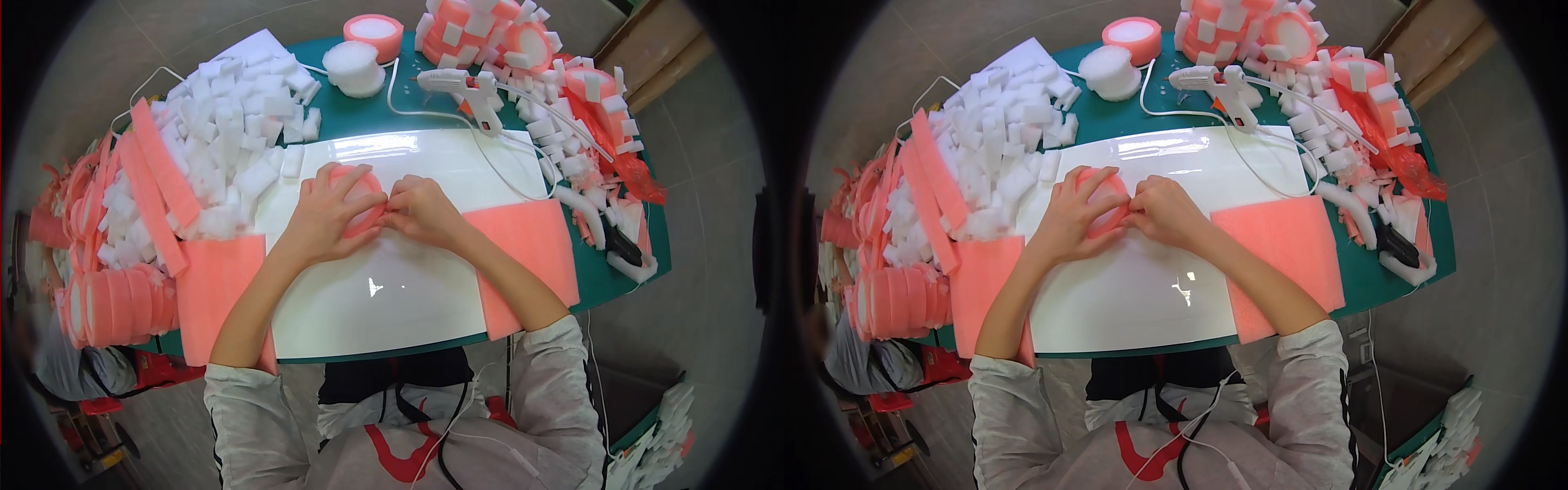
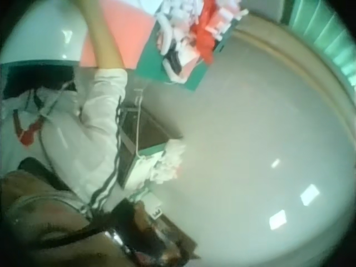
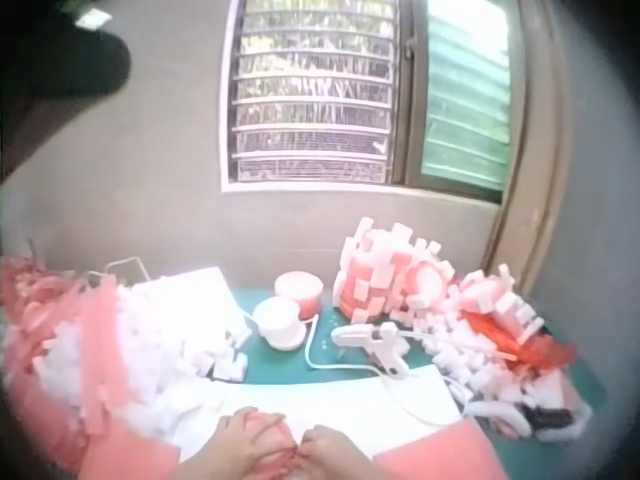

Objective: Assemble a foam product using hot glue.

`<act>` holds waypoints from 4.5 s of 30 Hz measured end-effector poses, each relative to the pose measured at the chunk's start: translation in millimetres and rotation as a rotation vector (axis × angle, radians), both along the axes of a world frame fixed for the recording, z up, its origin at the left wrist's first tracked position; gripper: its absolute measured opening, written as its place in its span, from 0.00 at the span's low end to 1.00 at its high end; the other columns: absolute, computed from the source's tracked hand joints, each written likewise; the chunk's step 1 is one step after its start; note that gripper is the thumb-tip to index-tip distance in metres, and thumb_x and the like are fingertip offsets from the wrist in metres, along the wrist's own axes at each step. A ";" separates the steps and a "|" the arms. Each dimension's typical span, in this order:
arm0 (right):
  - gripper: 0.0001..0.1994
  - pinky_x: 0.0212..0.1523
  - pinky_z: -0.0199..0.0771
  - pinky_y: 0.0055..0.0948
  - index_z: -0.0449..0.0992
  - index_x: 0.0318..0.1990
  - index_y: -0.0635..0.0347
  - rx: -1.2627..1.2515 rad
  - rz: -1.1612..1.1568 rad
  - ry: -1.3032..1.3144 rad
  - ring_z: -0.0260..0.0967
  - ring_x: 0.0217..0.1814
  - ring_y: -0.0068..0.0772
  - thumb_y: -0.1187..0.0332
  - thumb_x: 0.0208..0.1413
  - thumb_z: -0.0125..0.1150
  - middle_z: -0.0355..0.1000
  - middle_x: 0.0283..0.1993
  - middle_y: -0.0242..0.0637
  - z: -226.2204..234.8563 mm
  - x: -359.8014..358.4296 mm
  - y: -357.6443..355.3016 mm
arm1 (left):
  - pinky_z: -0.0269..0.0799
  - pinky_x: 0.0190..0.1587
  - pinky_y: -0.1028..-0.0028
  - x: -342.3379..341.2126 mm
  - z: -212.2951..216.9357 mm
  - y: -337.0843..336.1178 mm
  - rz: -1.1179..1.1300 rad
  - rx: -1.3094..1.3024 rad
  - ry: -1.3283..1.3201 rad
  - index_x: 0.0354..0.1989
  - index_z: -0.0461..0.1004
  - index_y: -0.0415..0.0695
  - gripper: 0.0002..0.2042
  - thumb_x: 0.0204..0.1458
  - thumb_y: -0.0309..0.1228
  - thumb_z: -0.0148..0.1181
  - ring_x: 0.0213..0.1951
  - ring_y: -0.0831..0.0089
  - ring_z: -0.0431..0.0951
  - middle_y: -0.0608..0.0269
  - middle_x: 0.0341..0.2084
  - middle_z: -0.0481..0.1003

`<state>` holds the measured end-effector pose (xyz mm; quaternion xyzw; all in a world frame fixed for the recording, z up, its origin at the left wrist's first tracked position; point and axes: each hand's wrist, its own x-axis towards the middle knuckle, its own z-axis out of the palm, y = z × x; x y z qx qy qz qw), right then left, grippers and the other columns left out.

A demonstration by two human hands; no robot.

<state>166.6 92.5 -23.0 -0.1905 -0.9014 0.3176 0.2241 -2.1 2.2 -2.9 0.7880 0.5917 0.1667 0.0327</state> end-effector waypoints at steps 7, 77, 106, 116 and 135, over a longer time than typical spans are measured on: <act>0.07 0.33 0.65 0.34 0.76 0.21 0.63 -0.080 0.052 -0.026 0.64 0.32 0.38 0.70 0.34 0.64 0.67 0.22 0.40 3.6 -1.9 6.6 | 0.57 0.44 0.57 -2.2 0.8 2.1 -0.030 0.048 0.028 0.42 0.71 0.60 0.16 0.41 0.40 0.58 0.52 0.50 0.56 0.63 0.53 0.61; 0.02 0.29 0.66 0.30 0.75 0.19 0.60 -0.144 0.073 0.114 0.66 0.28 0.35 0.75 0.33 0.62 0.68 0.21 0.36 -14.8 -3.0 16.4 | 0.53 0.49 0.57 13.9 -8.1 8.4 0.067 0.087 0.005 0.34 0.71 0.51 0.12 0.38 0.33 0.59 0.52 0.53 0.58 0.62 0.50 0.64; 0.08 0.37 0.65 0.29 0.74 0.25 0.61 -0.171 0.032 0.199 0.65 0.35 0.32 0.80 0.40 0.48 0.69 0.30 0.35 -6.2 10.2 40.9 | 0.55 0.42 0.56 18.3 -11.7 11.2 0.088 0.144 0.012 0.33 0.69 0.55 0.11 0.37 0.32 0.57 0.49 0.52 0.59 0.65 0.45 0.64; 0.39 0.59 0.53 0.32 0.53 0.59 0.57 -0.111 0.180 -0.043 0.52 0.60 0.42 0.63 0.38 0.66 0.53 0.60 0.43 -0.2 8.7 37.4 | 0.56 0.44 0.58 10.2 -10.4 12.0 0.019 0.144 -0.076 0.32 0.70 0.54 0.11 0.36 0.30 0.58 0.48 0.52 0.60 0.65 0.45 0.65; 0.43 0.54 0.61 0.40 0.54 0.56 0.59 -0.532 0.058 0.445 0.56 0.59 0.38 0.60 0.31 0.71 0.57 0.56 0.41 9.1 -11.4 -12.3 | 0.54 0.55 0.66 2.4 -11.2 9.4 -0.219 0.103 -1.190 0.34 0.64 0.44 0.08 0.47 0.31 0.53 0.54 0.61 0.60 0.51 0.53 0.59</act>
